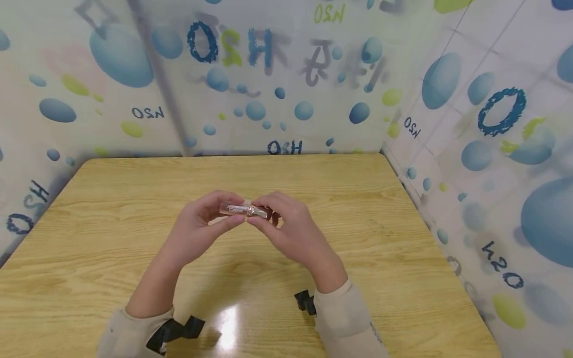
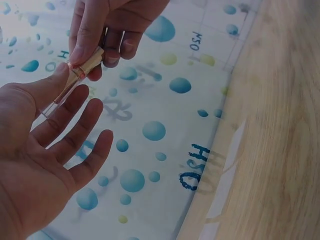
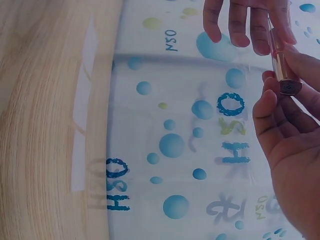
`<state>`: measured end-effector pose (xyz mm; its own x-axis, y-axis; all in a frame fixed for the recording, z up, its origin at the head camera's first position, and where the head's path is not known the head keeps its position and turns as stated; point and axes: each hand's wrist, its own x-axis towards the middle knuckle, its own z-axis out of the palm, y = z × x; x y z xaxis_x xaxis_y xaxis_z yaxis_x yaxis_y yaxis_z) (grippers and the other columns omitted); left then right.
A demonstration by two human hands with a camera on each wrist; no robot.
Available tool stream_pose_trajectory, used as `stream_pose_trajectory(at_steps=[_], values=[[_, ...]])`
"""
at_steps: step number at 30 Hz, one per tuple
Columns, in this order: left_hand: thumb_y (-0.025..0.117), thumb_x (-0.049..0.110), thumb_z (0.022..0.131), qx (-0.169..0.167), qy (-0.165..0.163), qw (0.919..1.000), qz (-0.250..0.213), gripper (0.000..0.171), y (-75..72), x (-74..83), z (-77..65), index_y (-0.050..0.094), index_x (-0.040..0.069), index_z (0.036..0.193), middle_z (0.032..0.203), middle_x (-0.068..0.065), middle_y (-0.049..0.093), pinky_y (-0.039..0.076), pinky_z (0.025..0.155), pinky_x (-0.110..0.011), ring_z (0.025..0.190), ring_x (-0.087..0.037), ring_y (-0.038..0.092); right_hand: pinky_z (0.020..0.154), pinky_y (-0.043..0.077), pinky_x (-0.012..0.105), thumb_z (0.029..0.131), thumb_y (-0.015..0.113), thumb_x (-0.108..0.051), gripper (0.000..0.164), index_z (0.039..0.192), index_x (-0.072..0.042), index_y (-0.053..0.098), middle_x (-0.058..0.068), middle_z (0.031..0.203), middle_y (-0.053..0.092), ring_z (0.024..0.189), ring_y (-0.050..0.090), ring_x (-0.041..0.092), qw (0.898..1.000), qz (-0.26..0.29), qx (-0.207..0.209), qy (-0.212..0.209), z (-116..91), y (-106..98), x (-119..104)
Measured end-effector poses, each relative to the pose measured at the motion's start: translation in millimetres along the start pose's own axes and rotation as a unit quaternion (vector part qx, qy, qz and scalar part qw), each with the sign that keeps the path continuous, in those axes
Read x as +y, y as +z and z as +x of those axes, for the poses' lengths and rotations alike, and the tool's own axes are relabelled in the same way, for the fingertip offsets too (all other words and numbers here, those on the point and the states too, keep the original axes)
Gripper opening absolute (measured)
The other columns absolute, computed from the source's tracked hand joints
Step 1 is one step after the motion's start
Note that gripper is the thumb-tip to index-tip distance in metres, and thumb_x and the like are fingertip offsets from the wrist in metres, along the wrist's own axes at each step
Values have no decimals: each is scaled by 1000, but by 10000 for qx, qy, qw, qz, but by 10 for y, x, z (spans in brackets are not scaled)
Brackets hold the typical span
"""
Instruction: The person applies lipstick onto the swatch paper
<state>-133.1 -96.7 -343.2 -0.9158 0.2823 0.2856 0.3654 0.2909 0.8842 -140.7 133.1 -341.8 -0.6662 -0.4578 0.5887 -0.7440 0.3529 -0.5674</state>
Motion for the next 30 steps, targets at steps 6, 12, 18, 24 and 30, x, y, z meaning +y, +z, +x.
stream_pose_trajectory(at_steps=[6,12,18,24,30], values=[[78,20,99,34,-192,9997,132,22,2,-28,-4,75,17,120,113,0,81,59,105,-50,108,-18,75,69,54,25,95,79,-5,24,119,-6,76,6,104,75,80,59,10,9999,8,-114,-57,5,7,3],[80,23,97,78,-374,9991,180,23,-1,-59,-2,76,19,120,111,0,82,59,103,-51,112,-22,75,69,52,25,97,77,-8,23,120,-8,76,3,107,75,81,56,8,9996,-78,-251,92,15,7,9],[80,23,98,143,-605,9979,169,24,-22,-106,9,76,18,121,113,-2,82,62,90,-44,114,-28,75,69,52,27,98,77,-11,24,121,-6,76,5,105,75,81,56,10,9989,-250,-289,289,45,6,33],[79,24,98,179,-804,9965,143,25,-57,-160,0,75,18,123,114,-3,82,60,83,-36,114,-29,75,69,52,28,98,77,-14,23,120,-7,77,3,105,74,80,56,10,9974,-357,-304,553,59,17,71],[78,22,99,253,-789,9966,-25,25,-83,-191,5,74,16,123,114,-5,81,62,84,-35,112,-29,76,71,54,26,98,78,-14,24,120,-7,76,2,105,74,81,59,11,9959,-400,-339,734,66,13,79]])
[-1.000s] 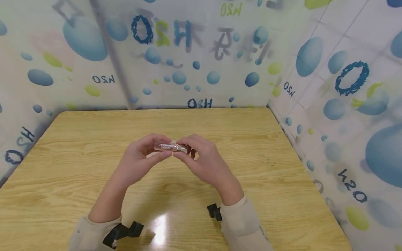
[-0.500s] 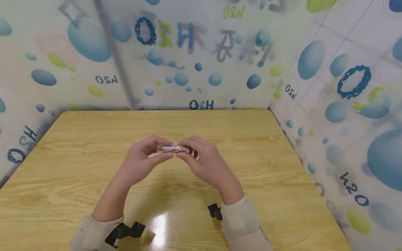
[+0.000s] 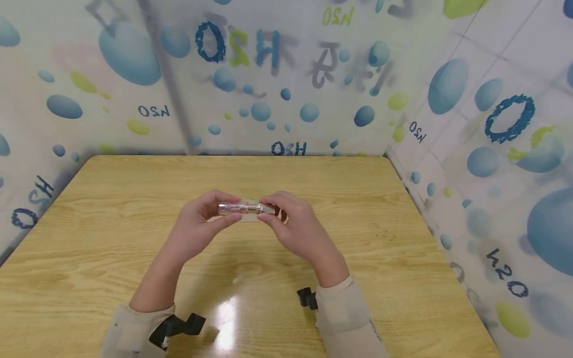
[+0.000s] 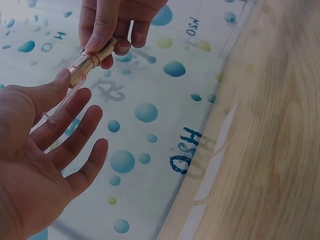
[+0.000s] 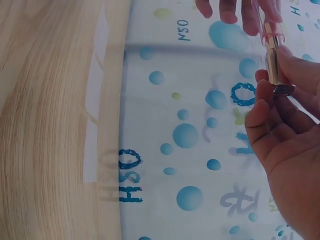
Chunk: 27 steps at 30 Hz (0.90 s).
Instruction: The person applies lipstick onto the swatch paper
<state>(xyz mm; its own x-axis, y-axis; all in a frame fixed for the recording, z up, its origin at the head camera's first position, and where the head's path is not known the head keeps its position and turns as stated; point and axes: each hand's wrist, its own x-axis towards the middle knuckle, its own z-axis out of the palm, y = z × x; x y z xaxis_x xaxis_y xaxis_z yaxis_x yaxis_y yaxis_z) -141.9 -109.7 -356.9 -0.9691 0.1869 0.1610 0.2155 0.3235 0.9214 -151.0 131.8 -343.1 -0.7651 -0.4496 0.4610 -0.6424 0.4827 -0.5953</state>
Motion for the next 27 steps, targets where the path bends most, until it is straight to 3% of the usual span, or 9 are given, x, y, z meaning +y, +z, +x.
stream_pose_trajectory(at_steps=[12,27], values=[[78,20,99,111,-54,9998,-182,27,-93,-15,-23,73,14,125,119,-8,80,62,83,-27,111,-28,76,75,57,28,98,78,-13,24,121,-8,76,3,105,74,88,61,12,9998,38,88,178,-5,-3,36],[78,23,99,228,-49,9996,-127,29,-185,-37,-31,73,14,127,119,-8,80,62,83,-27,112,-28,75,81,61,31,98,78,-14,28,125,-7,75,4,114,76,95,65,14,9988,246,101,413,15,26,39]])
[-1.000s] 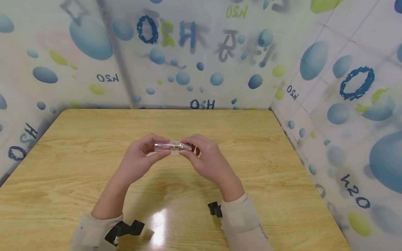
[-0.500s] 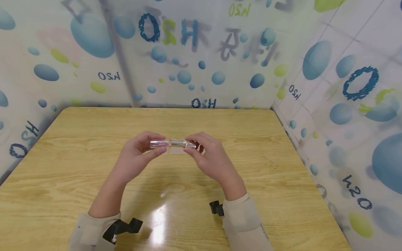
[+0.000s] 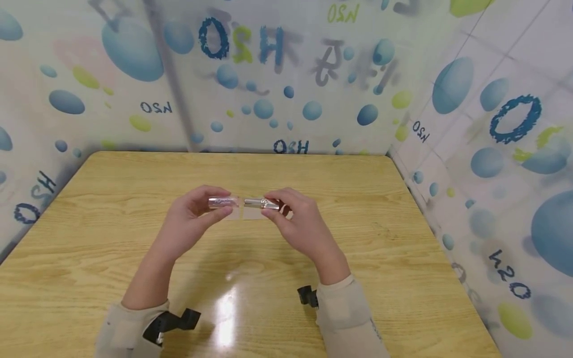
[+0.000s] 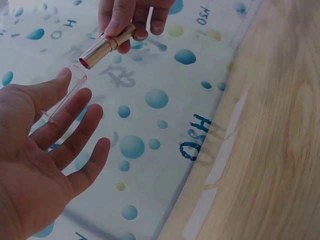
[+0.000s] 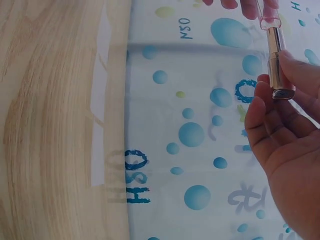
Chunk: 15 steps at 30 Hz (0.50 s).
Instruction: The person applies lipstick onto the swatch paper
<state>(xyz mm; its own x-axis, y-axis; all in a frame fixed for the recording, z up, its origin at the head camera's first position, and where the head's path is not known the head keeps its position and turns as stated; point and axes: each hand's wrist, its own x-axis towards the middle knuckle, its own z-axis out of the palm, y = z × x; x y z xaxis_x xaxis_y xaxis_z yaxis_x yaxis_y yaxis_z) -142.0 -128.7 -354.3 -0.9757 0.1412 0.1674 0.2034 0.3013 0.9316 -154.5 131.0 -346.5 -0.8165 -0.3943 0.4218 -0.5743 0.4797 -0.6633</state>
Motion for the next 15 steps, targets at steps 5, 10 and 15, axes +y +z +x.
stream_pose_trajectory(at_steps=[5,10,15], values=[[78,26,99,106,56,9998,188,30,-60,-47,1,73,15,127,119,-7,80,61,84,-27,113,-28,75,85,63,33,98,77,-15,27,125,-7,75,5,116,76,98,67,15,9998,102,-38,180,13,20,26],[78,27,100,257,-14,9988,415,32,-137,-92,11,73,13,128,117,-11,80,60,86,-24,115,-30,76,85,64,37,99,77,-16,27,125,-7,75,5,115,76,98,67,16,9995,150,-47,273,18,24,31],[78,27,100,376,-65,9977,565,32,-198,-139,33,73,14,129,108,-11,81,60,93,-28,110,-22,76,88,64,41,100,75,-16,28,126,-5,75,6,116,76,101,68,18,9990,226,-86,380,30,24,38]])
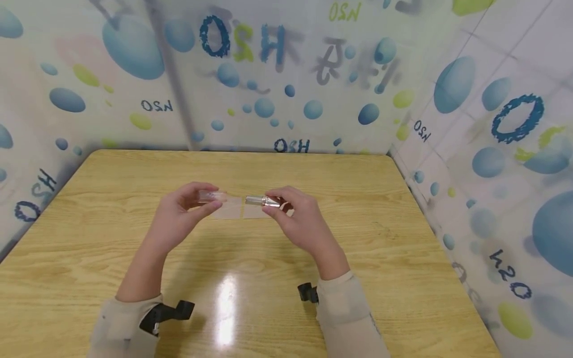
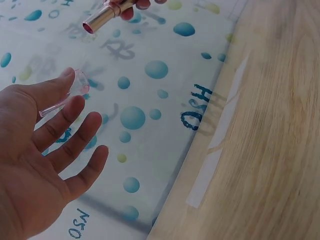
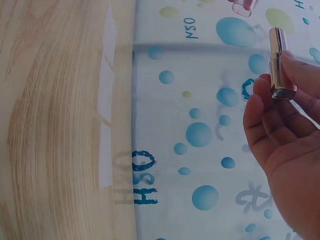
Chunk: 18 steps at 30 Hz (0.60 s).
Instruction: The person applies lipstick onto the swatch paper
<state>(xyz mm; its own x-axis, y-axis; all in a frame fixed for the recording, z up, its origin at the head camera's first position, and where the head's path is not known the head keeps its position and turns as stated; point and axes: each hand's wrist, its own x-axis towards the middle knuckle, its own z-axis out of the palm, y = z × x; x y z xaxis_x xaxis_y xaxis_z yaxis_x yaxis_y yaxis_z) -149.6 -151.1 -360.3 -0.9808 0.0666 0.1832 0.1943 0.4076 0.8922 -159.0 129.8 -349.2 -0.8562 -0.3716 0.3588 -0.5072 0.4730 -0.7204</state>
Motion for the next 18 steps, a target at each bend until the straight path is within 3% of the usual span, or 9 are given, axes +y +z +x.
stream_pose_trajectory(at_steps=[4,9,14,18], values=[[78,27,100,180,64,9996,226,31,-35,-46,12,74,14,128,103,-10,79,60,101,-39,102,-11,74,90,64,42,101,75,-16,29,127,-4,74,7,118,76,104,69,20,9999,73,-58,64,17,11,10],[76,25,101,329,99,9977,585,31,-86,-128,35,74,12,129,104,-12,75,59,104,-50,100,-19,71,89,64,43,101,75,-16,29,127,-5,74,8,117,75,103,69,21,9998,139,-78,87,34,30,28],[74,24,103,375,48,9892,1413,32,-164,-297,111,72,9,131,105,-12,74,58,81,-41,97,-28,71,88,64,43,100,75,-16,29,127,-4,74,8,115,75,102,68,21,9999,96,-43,65,37,23,21],[70,22,105,132,-237,9766,2135,32,-254,-429,164,70,5,132,104,-14,71,53,72,-37,91,-29,68,89,64,44,100,75,-15,29,127,-6,74,8,115,75,102,67,21,9999,127,-68,71,42,28,21]])
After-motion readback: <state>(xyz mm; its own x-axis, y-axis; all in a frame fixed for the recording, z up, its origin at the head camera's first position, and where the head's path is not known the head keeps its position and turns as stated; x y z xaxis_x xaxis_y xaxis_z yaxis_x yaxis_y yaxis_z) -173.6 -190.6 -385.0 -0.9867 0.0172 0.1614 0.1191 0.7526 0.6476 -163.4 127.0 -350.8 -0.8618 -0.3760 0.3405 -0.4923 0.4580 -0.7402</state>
